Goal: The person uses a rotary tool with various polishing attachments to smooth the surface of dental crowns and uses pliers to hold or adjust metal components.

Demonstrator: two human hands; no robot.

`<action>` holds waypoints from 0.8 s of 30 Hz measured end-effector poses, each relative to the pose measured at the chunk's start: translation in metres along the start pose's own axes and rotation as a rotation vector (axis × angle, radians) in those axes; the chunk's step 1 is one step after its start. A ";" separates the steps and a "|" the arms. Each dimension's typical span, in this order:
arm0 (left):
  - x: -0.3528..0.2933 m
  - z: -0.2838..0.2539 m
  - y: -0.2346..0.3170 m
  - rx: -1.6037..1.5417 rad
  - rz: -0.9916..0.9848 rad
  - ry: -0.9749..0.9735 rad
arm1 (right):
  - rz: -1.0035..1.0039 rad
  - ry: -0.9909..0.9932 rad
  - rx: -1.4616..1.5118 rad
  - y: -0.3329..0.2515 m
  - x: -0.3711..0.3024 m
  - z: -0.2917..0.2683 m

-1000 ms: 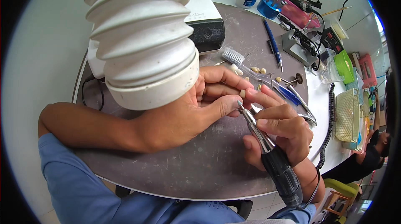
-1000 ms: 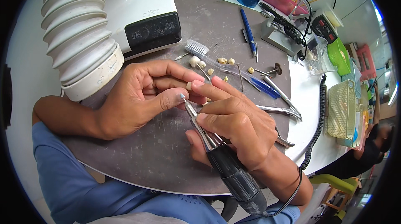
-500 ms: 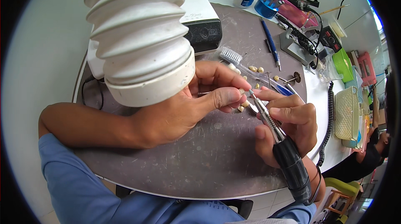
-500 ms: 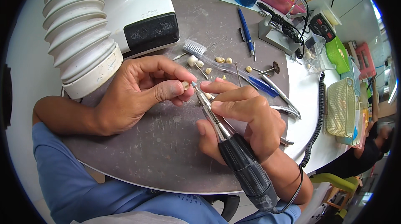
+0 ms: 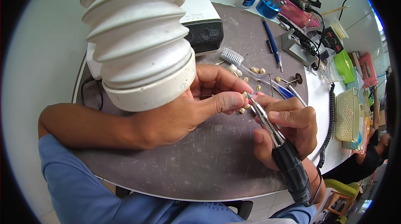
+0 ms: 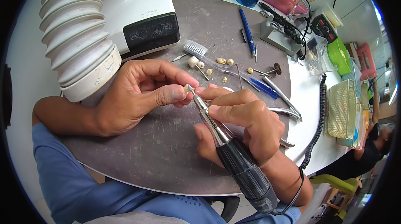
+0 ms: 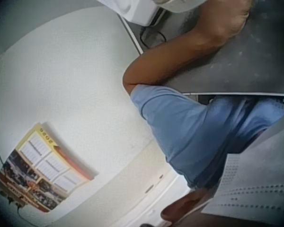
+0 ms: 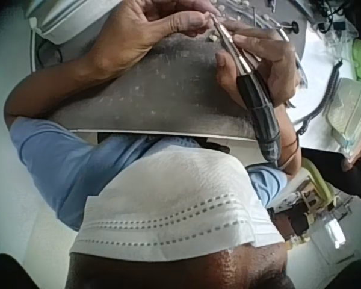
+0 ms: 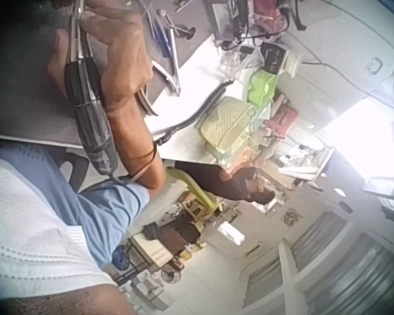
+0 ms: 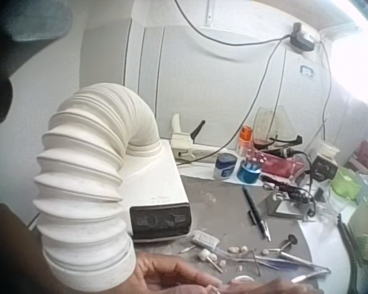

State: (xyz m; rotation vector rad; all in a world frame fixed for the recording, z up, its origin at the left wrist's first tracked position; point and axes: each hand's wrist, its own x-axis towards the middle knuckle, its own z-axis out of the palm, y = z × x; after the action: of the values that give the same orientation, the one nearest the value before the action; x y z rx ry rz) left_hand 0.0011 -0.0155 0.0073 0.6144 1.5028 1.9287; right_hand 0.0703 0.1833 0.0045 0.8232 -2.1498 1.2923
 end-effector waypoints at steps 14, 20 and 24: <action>0.001 -0.001 -0.003 -0.011 -0.012 -0.020 | 0.015 0.019 -0.016 0.003 -0.002 0.001; 0.001 -0.001 -0.001 -0.027 -0.028 -0.012 | -0.026 -0.005 -0.028 0.004 0.000 0.000; 0.000 0.000 -0.001 -0.029 -0.044 -0.011 | -0.001 0.011 -0.025 0.004 -0.001 0.000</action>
State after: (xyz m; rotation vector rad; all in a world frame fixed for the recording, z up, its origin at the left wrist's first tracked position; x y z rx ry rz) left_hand 0.0006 -0.0153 0.0067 0.5734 1.4674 1.9076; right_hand 0.0676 0.1848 0.0013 0.8046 -2.1521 1.2639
